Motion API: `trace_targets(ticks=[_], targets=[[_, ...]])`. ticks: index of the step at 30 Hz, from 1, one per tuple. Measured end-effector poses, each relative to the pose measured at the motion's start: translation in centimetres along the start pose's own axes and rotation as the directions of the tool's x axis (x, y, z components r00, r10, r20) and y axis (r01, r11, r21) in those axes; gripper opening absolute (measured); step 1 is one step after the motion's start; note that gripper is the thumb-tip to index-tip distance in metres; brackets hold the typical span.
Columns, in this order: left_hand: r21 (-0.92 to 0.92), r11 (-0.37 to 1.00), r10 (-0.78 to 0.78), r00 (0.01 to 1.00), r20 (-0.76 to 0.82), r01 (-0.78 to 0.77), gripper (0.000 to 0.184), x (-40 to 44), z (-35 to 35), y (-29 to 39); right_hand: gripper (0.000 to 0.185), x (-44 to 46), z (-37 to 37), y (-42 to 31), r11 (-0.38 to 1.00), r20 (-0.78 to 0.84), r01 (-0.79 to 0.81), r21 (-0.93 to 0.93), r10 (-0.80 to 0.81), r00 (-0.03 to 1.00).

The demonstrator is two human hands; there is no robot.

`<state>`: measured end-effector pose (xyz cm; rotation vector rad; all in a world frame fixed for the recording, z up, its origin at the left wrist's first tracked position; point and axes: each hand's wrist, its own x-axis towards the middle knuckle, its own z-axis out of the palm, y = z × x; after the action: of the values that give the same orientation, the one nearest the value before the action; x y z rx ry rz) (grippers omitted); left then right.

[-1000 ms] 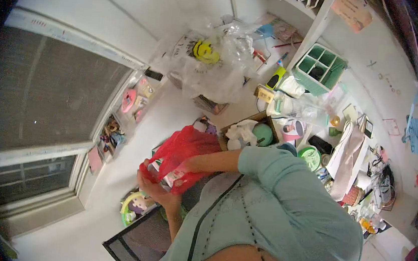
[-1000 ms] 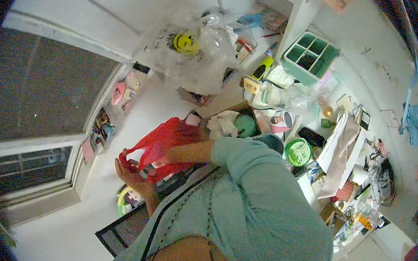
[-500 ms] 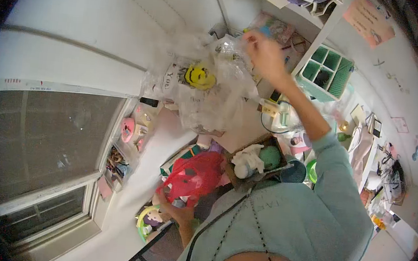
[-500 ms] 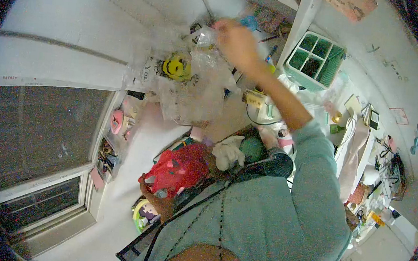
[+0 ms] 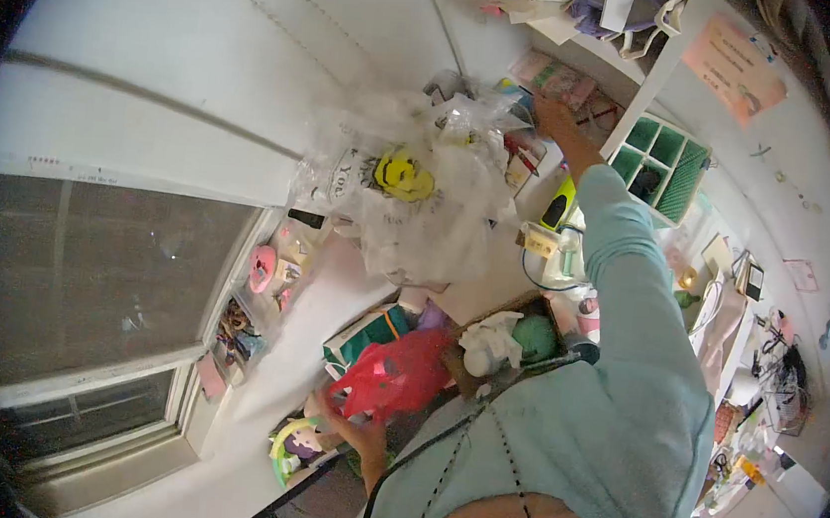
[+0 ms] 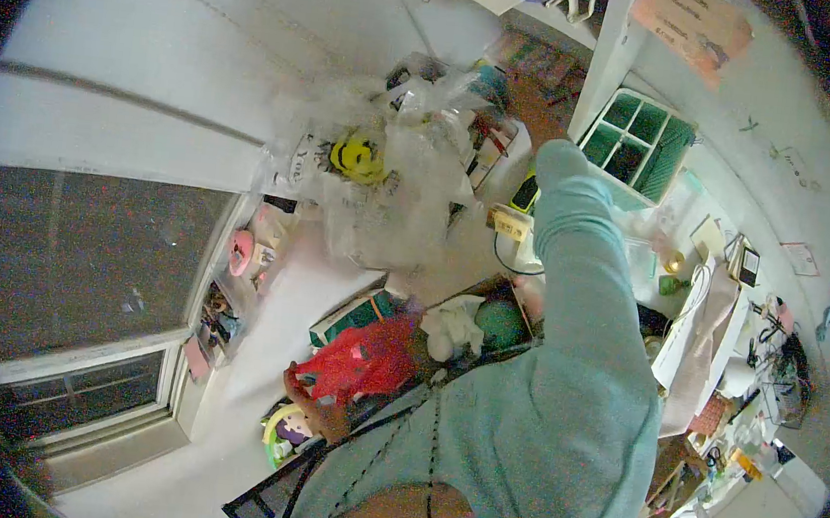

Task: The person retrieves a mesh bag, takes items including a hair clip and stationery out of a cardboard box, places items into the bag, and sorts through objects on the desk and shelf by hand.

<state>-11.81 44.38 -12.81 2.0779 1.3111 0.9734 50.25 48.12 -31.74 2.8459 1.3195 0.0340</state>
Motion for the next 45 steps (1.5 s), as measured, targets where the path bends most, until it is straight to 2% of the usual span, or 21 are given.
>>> trace_targets(ticks=[3,5,7,8,10,12,15,17,19,22,24,25,27,31,33,35,38,39,41,43,45], targets=[[-0.03,0.999,0.014,1.0,0.002,-0.014,0.087,0.1,0.2,0.0,0.072,-3.3,-2.4,-0.1,0.987,0.275,-0.071,-0.143,0.108,0.955],[0.01,0.992,-0.125,0.991,0.05,0.124,0.087,-0.2,-0.3,-0.7,0.073,-4.5,-2.1,-0.5,0.928,0.191,-0.312,0.204,0.275,0.943],[-0.224,0.948,-0.223,0.974,0.042,0.227,0.092,0.1,0.0,0.4,0.072,-4.4,-1.4,0.2,0.808,0.02,-0.264,0.526,0.299,0.954],[-0.171,0.981,-0.085,0.996,0.017,0.086,0.091,0.1,0.1,-0.3,0.07,-3.8,0.4,1.6,0.755,-0.126,-0.111,0.646,0.249,0.96],[-0.055,0.995,0.084,0.996,0.016,-0.083,0.088,0.5,-0.5,-0.4,0.062,-4.4,-1.3,1.7,0.319,0.149,-0.29,0.902,0.402,0.904],[0.096,0.991,0.082,0.994,0.07,-0.089,0.086,1.3,-1.2,1.2,0.055,-4.6,-3.0,1.0,-0.053,0.472,-0.5,0.864,0.428,0.771],[0.144,0.979,0.133,0.989,0.065,-0.141,0.083,2.3,-1.4,0.8,0.063,-11.4,-10.9,-1.1,0.069,0.245,-0.269,0.961,0.24,0.939],[0.133,0.99,0.016,0.986,0.164,-0.038,0.084,3.5,-2.6,2.4,0.064,-17.1,-15.6,-2.0,0.102,0.09,-0.102,0.989,0.118,0.989],[0.07,0.944,0.318,0.946,0.056,-0.322,0.084,3.0,-3.0,2.5,0.057,-24.0,-23.1,-5.3,0.073,0.057,-0.061,0.995,0.057,0.997],[0.049,0.937,0.344,0.937,0.054,-0.347,0.085,3.2,-3.6,3.4,0.049,-31.6,-31.0,-10.9,0.286,-0.174,0.235,0.929,-0.222,0.959],[0.152,0.921,0.339,0.93,0.142,-0.359,0.104,3.1,-4.4,4.6,0.051,-34.9,-33.3,-15.4,0.465,-0.262,0.461,0.756,-0.431,0.864],[0.203,0.905,0.339,0.922,0.185,-0.374,0.115,3.1,-4.7,4.9,0.049,-36.2,-33.8,-17.8,0.488,-0.234,0.502,0.714,-0.511,0.827],[0.05,0.991,0.105,0.942,0.32,-0.127,0.117,3.1,-4.7,3.4,0.047,-37.4,-33.8,-22.3,0.512,-0.138,0.554,0.656,-0.641,0.755],[-0.113,0.966,0.251,0.949,0.189,-0.232,0.102,2.0,-5.6,9.3,0.049,-36.2,-24.9,-30.4,0.447,-0.189,0.712,0.542,-0.76,0.622],[0.146,0.957,0.202,0.941,0.273,-0.249,0.109,1.6,-6.2,9.3,0.065,-35.9,-24.2,-31.8,0.526,0.159,0.665,0.529,-0.832,0.531],[0.437,0.844,0.146,0.917,0.372,-0.311,0.13,1.6,-5.6,7.9,0.063,-36.2,-22.1,-31.3,0.457,0.061,0.682,0.571,-0.852,0.52],[-0.16,0.97,0.223,0.929,0.295,-0.182,0.123,1.1,-4.2,6.3,0.049,-34.9,-24.5,-27.4,0.25,-0.149,0.633,0.733,-0.848,0.508],[-0.116,0.976,0.211,0.942,0.261,-0.186,0.118,0.6,-3.8,5.2,0.044,-34.6,-26.7,-25.1,0.154,-0.228,0.599,0.786,-0.828,0.512],[-0.028,0.982,0.187,0.964,0.189,-0.185,0.108,-0.5,-3.0,3.1,0.039,-32.1,-30.4,-20.5,0.315,0.072,0.312,0.897,-0.798,0.598],[-0.054,0.997,0.061,0.988,0.14,-0.054,0.082,-1.5,-2.0,2.2,0.029,-29.7,-30.7,-16.0,0.296,-0.076,0.241,0.924,-0.476,0.876],[-0.016,1.0,-0.023,0.993,0.119,0.025,0.068,-2.4,-1.0,0.6,0.023,-26.5,-26.3,-11.8,0.112,-0.121,0.134,0.985,-0.114,0.986]])
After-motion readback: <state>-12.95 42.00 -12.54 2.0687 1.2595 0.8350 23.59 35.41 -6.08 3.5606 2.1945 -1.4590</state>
